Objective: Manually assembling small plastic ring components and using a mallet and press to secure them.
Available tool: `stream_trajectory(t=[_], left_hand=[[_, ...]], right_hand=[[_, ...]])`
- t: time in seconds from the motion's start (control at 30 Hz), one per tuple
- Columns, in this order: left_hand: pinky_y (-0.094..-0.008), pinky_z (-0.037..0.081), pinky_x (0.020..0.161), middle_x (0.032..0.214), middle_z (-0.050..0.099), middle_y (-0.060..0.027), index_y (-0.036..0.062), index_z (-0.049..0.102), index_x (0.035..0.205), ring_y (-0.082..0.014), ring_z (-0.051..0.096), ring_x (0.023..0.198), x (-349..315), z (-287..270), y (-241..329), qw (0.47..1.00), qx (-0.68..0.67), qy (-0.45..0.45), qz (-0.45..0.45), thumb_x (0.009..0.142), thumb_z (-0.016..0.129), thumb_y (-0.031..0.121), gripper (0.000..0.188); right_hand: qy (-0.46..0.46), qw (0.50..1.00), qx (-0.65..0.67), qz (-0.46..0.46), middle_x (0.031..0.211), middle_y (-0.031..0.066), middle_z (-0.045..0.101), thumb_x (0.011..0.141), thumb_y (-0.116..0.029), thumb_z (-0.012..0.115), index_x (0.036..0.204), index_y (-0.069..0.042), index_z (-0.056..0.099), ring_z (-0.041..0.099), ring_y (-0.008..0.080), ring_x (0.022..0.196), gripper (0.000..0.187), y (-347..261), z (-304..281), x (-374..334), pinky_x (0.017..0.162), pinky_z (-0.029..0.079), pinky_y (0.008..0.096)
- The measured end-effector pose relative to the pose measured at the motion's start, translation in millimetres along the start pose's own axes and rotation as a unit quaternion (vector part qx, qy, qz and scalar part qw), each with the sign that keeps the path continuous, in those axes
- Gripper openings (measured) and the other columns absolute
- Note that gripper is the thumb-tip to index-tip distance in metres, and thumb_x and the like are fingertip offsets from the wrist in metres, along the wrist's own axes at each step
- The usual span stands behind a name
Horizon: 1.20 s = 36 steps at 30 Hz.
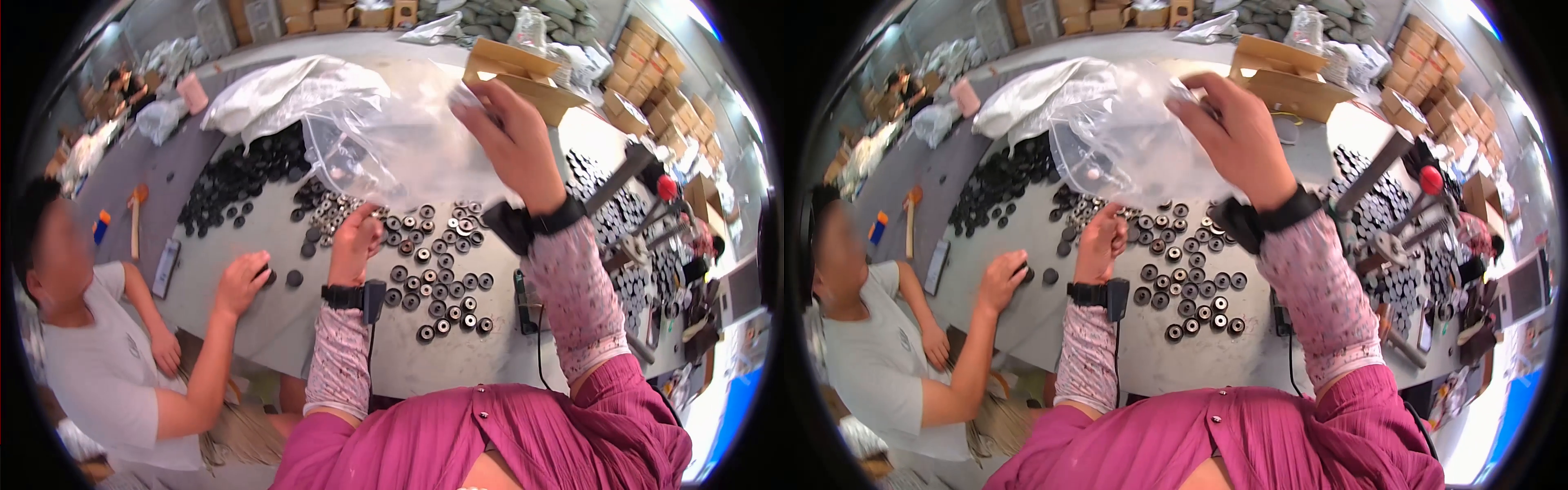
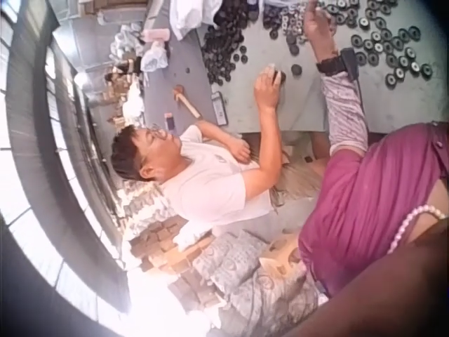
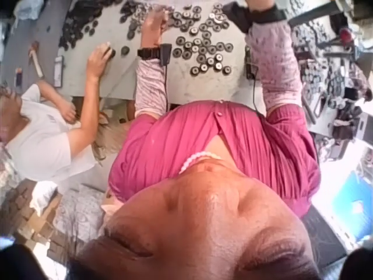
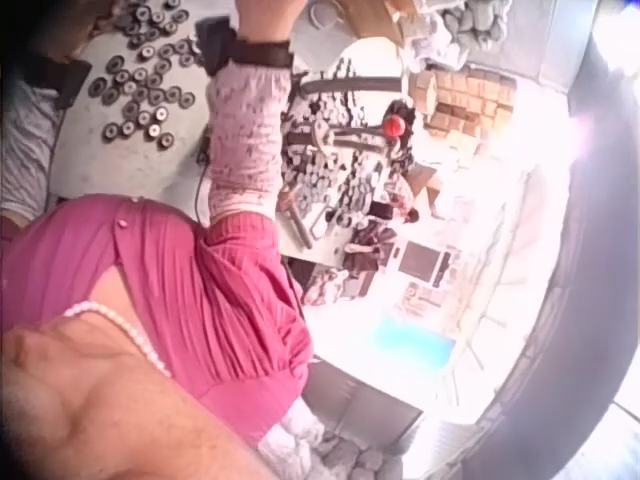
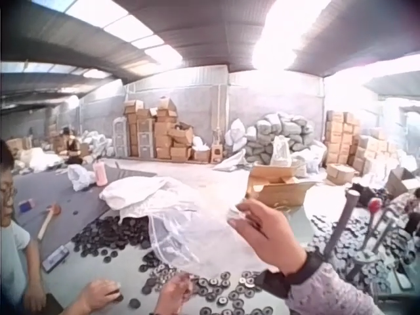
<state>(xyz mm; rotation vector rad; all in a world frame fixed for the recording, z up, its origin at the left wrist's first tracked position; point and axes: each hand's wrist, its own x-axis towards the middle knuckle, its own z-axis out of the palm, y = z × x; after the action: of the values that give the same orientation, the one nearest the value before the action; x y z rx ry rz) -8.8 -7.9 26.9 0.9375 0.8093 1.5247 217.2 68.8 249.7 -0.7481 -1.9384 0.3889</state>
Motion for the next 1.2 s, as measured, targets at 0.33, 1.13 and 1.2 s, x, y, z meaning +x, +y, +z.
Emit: stream_trajectory(t=[0.33, 1.13, 1.2], left_hand=[[-0.0225, 0.042, 0.063, 0.08, 0.063, 0.0, -0.0034, 0.071, 0.095, -0.0088, 0.058, 0.073, -114, 114, 60, 0.979, 0.19, 0.014, 0.078, 0.094, 0.066, 0.016, 0.019], [-0.0208, 0.028, 0.052, 0.084, 0.06, 0.0004, -0.0032, 0.062, 0.134, -0.0036, 0.046, 0.066, -136, 357, -76, 0.883, 0.276, -0.359, -0.125, 0.107, 0.065, 0.017, 0.034], [-0.0207, 0.027, 0.052, 0.082, 0.056, 0.0013, -0.0021, 0.064, 0.132, -0.0034, 0.043, 0.064, -143, 378, -78, 0.868, 0.266, -0.402, -0.121, 0.107, 0.065, 0.016, 0.032]], right_hand=[[-0.131, 0.978, 0.024, 0.159, 0.095, 0.0083, 0.072, 0.089, -0.027, 0.087, 0.135, -0.006, 0.069, 0.069, 0.0166, 0.078, 0.054, -82, -192, -237, 0.074, 0.052, 0.0273], [0.003, 0.852, 0.254, 0.457, 0.125, 0.0063, 0.074, 0.1, -0.024, 0.074, 0.132, -0.005, 0.073, 0.07, 0.0138, 0.105, 0.037, -31, -297, -628, 0.096, 0.053, 0.0271], [0.253, 0.777, 0.252, 0.518, 0.117, 0.0079, 0.076, 0.102, -0.026, 0.071, 0.135, -0.006, 0.071, 0.072, 0.0156, 0.099, 0.038, -21, -298, -696, 0.091, 0.057, 0.031]])
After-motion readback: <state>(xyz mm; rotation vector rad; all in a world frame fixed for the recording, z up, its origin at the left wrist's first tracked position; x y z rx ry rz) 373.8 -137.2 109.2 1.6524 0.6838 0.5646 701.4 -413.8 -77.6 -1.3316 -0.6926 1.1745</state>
